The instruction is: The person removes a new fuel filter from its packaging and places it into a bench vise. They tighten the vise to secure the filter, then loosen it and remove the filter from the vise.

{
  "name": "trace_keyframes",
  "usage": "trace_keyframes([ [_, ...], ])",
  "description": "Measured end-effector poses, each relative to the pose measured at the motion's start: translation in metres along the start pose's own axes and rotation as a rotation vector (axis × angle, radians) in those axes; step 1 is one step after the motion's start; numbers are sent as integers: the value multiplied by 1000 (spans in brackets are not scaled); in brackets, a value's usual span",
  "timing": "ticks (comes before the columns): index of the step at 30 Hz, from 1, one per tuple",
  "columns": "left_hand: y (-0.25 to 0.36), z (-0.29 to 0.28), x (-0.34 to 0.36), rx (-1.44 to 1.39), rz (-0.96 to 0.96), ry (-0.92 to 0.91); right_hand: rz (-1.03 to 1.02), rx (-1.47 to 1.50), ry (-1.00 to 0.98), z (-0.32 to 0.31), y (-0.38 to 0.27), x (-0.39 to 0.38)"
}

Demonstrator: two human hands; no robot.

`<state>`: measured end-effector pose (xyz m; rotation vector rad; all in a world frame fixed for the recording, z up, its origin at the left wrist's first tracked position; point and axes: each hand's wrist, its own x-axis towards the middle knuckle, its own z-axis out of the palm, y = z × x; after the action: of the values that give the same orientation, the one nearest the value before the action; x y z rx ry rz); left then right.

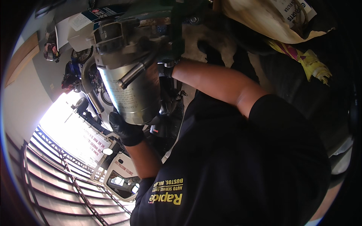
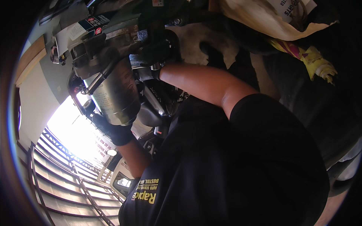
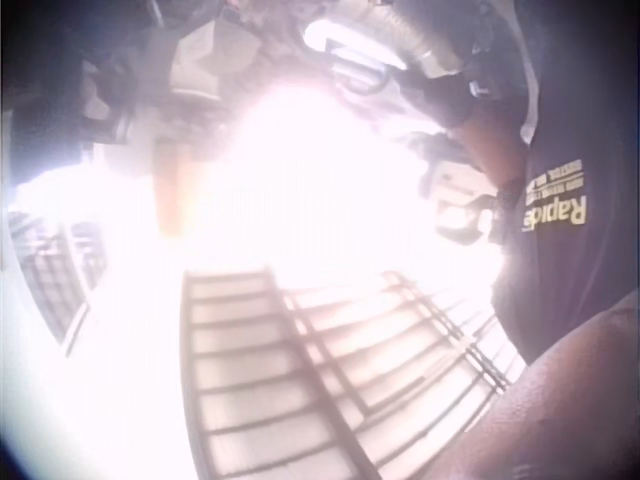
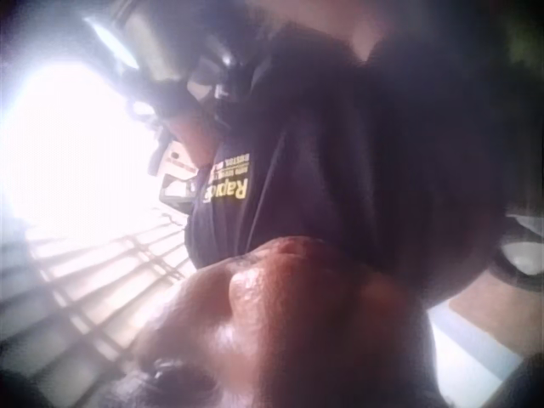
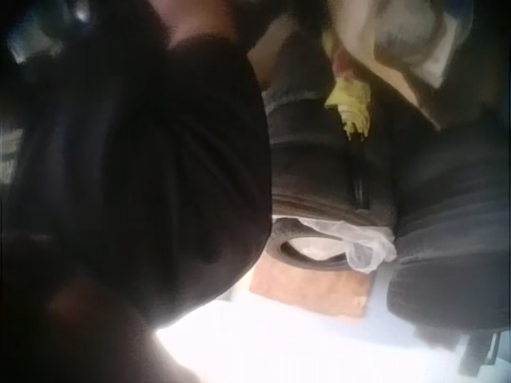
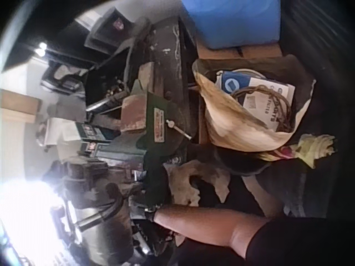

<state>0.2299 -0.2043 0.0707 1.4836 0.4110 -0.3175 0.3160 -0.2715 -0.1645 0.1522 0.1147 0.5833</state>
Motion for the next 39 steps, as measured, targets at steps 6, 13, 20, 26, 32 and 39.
trace_keyframes([
  [6, 20, -1, 8, 391, -24, -50, 108, -97, -63, -4, -18, -13],
  [13, 35, 19, 15, 385, -94, -148, 394, -635, -138, -32, -97, -88],
  [20, 38, 54, 19, 318, -176, -197, 234, -924, -63, -14, -132, -143],
  [26, 43, 62, 16, 407, -154, -186, 102, -1458, -116, 77, -145, -194],
  [32, 62, 33, 16, 480, -185, -135, 34, -937, -12, 159, -104, -181],
  [39, 62, 16, 35, 114, -292, -419, -275, -708, 141, 201, -64, -148],
])
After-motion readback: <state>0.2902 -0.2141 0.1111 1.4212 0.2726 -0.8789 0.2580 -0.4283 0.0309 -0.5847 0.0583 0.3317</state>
